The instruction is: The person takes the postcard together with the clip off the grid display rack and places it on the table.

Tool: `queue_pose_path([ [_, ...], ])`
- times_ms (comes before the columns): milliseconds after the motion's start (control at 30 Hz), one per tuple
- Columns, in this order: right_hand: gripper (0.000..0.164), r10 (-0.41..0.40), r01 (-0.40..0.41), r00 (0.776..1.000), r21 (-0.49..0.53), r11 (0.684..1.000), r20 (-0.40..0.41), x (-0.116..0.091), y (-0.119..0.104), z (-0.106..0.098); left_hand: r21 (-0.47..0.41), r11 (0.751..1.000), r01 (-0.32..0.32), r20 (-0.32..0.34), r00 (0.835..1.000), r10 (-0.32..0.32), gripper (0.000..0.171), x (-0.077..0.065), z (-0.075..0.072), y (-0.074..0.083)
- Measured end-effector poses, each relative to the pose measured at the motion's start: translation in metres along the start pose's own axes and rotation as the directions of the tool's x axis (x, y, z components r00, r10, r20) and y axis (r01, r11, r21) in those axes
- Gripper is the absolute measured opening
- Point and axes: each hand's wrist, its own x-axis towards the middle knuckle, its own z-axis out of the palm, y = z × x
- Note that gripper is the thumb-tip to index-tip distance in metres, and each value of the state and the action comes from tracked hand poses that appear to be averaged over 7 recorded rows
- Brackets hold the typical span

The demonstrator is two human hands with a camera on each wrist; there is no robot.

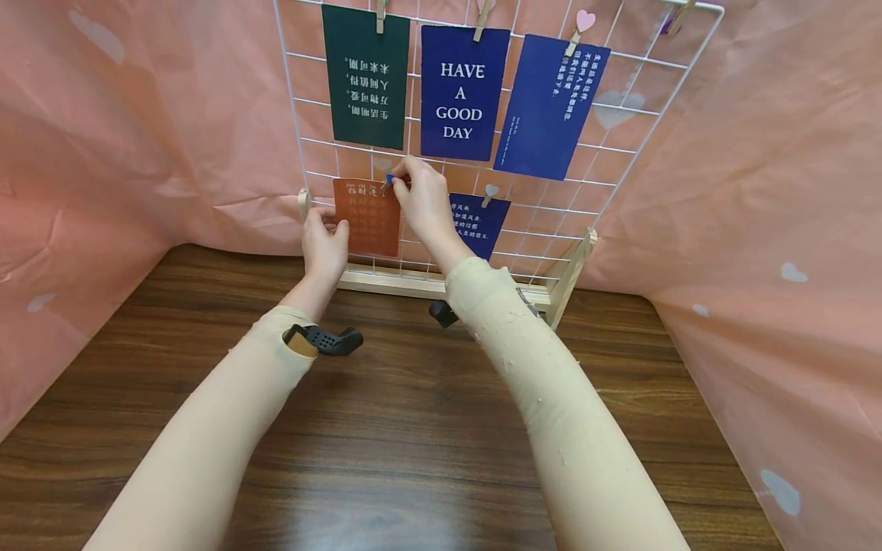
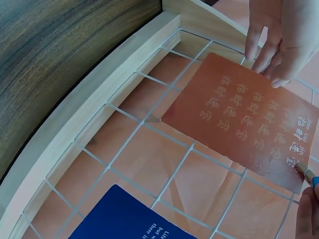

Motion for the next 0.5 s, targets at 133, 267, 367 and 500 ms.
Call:
queue_pose_path([
  [133, 0.01, -0.002, 0.002, 1.0, 0.015, 1.0, 0.017, 0.0002, 0.0004, -0.0005, -0.051, 0.999, 0.006, -0.02, 1.0, -0.008, 0.025, 0.0025, 0.0012, 0.0019],
  [267, 0.017, -0.024, 0.024, 0.999, -0.002, 1.0, 0.021, 0.0011, 0.0003, -0.0004, -0.033, 0.999, 0.01, -0.022, 1.0, -0.011, 0.024, 0.0047, 0.0011, 0.0017],
  [367, 0.02, -0.031, 0.032, 0.999, -0.033, 0.999, 0.026, 0.0018, -0.0002, -0.0005, -0.021, 1.0, 0.007, -0.016, 1.0, -0.007, 0.022, 0.0055, 0.0001, 0.0015],
  [500, 0.019, -0.028, 0.029, 0.999, -0.04, 0.999, 0.024, 0.0014, -0.0004, -0.0016, -0.009, 1.0, 0.006, -0.013, 1.0, -0.006, 0.019, 0.0058, -0.0011, 0.0019],
])
